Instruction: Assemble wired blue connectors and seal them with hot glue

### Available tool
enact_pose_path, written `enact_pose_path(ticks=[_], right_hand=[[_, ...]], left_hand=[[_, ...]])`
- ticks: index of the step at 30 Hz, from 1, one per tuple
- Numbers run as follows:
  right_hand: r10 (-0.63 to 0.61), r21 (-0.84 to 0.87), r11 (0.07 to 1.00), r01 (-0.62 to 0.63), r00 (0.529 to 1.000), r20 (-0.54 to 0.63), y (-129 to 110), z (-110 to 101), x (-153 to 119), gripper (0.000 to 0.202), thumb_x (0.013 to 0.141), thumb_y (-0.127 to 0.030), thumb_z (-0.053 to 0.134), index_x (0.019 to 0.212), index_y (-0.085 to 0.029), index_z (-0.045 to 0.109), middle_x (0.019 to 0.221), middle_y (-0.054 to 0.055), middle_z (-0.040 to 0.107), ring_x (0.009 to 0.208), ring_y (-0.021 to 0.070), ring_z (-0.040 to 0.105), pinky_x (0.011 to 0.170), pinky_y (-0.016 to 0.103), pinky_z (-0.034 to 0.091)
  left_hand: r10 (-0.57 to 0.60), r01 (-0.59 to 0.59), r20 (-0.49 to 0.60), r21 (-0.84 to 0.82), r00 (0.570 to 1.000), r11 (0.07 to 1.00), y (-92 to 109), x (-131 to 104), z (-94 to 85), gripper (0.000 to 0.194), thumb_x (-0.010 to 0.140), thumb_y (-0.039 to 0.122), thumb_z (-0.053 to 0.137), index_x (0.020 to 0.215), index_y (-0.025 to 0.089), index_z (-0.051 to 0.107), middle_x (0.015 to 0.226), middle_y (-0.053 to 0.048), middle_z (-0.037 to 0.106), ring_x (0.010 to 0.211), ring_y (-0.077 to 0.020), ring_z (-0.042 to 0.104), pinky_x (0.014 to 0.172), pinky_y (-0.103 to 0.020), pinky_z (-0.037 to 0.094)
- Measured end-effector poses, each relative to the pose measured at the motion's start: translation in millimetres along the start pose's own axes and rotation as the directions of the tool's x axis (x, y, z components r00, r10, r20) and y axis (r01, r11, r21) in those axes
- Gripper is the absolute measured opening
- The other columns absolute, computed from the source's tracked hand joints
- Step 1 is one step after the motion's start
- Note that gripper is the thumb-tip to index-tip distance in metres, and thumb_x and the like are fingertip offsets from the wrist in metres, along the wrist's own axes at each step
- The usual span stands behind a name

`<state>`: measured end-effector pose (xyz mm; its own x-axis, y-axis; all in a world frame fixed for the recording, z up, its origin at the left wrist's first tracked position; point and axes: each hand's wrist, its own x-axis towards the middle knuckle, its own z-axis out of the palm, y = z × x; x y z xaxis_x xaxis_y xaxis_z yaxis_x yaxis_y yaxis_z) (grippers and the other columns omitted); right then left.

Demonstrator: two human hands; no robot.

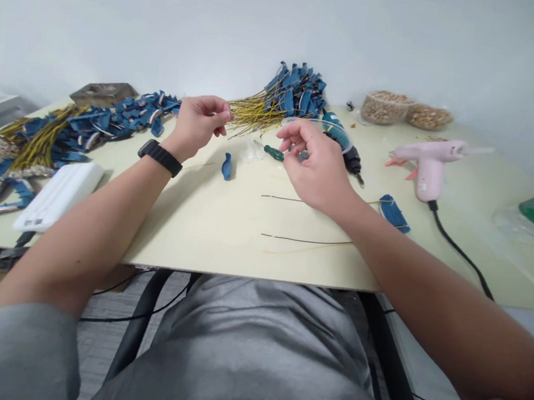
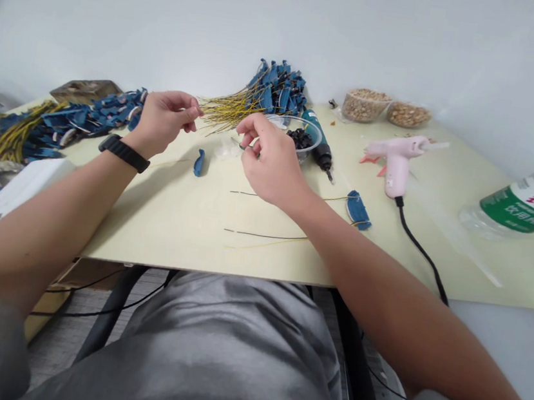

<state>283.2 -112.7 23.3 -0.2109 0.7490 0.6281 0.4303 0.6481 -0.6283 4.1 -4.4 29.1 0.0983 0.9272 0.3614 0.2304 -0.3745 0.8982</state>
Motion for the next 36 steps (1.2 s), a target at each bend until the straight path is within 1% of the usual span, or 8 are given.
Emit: enact_pose_path(ticks=[3,6,10,14,20,28,31,36], right_hand=[[-0.011,0.019,1.000,0.011,1.000,0.003,1,1,1,0.043,0.082,0.006,0.061,0.112,-0.024,0.069,0.106,0.004,0.077,0.084,0.0186,0.064,0.091,0.039,0.057],[-0.030,0.012,0.999,0.030,1.000,0.005,2,1,0,0.042,0.082,0.005,0.060,0.113,-0.023,0.069,0.105,0.003,0.076,0.085,0.0183,0.064,0.090,0.038,0.056],[-0.022,-0.015,1.000,0.023,1.000,0.013,1,1,-2,0.039,0.086,0.000,0.061,0.116,-0.023,0.070,0.105,0.004,0.075,0.086,0.0196,0.064,0.089,0.039,0.056],[-0.025,-0.028,0.999,0.026,0.999,0.024,0,1,-1,0.036,0.088,-0.003,0.061,0.116,-0.023,0.070,0.106,0.005,0.076,0.087,0.0197,0.062,0.090,0.038,0.056],[-0.034,-0.008,0.999,0.034,0.999,0.032,0,1,-2,0.032,0.089,-0.005,0.060,0.114,-0.024,0.068,0.106,0.005,0.076,0.088,0.0200,0.063,0.090,0.038,0.056],[-0.040,-0.009,0.999,0.040,0.998,0.043,4,2,-2,0.033,0.088,-0.004,0.061,0.115,-0.023,0.068,0.106,0.005,0.076,0.090,0.0202,0.065,0.089,0.038,0.056],[-0.034,-0.009,0.999,0.034,0.998,0.051,2,2,-3,0.035,0.088,-0.004,0.060,0.115,-0.023,0.069,0.107,0.005,0.077,0.090,0.0203,0.066,0.090,0.038,0.056],[-0.028,-0.009,1.000,0.028,0.998,0.054,2,2,-3,0.035,0.087,-0.006,0.061,0.116,-0.023,0.070,0.107,0.006,0.078,0.088,0.0207,0.065,0.088,0.038,0.056]], left_hand=[[0.049,-0.048,-0.005,0.043,0.999,0.998,1,0,0.5,0.024,0.096,0.036,0.085,0.085,0.026,0.066,0.070,0.001,0.059,0.086,-0.0179,0.064,0.086,-0.041,0.046],[0.007,-0.006,0.061,-0.014,0.998,1.000,7,-3,2.9,0.033,0.088,0.029,0.087,0.076,0.024,0.057,0.070,0.002,0.057,0.068,-0.0134,0.059,0.071,-0.038,0.047],[-0.022,0.037,0.159,-0.091,0.987,0.995,14,-7,7.9,0.044,0.102,0.034,0.083,0.072,0.023,0.053,0.068,0.003,0.055,0.056,-0.0098,0.055,0.061,-0.033,0.044],[0.011,-0.001,0.143,-0.069,0.990,0.998,12,-6,9.7,0.045,0.107,0.042,0.085,0.074,0.021,0.062,0.075,-0.002,0.070,0.062,-0.0106,0.061,0.065,-0.031,0.052],[0.096,-0.096,0.080,-0.004,0.992,0.995,1,2,-3.4,0.041,0.087,0.021,0.099,0.073,0.023,0.059,0.071,0.001,0.069,0.065,-0.0114,0.063,0.068,-0.031,0.057],[0.139,-0.133,-0.004,0.269,0.990,0.954,-7,12,-29.2,0.028,0.076,0.023,0.098,0.066,0.025,0.072,0.076,-0.002,0.077,0.087,-0.0220,0.074,0.078,-0.038,0.058],[0.163,-0.152,0.006,0.393,0.987,0.907,-4,13,-38.4,0.029,0.075,0.026,0.098,0.065,0.029,0.071,0.075,-0.003,0.073,0.082,-0.0252,0.063,0.075,-0.044,0.048],[0.145,-0.201,0.142,0.604,0.979,0.771,-6,20,-55.8,0.035,0.084,0.048,0.097,0.074,0.026,0.072,0.072,0.003,0.058,0.079,-0.0163,0.044,0.087,-0.038,0.039]])
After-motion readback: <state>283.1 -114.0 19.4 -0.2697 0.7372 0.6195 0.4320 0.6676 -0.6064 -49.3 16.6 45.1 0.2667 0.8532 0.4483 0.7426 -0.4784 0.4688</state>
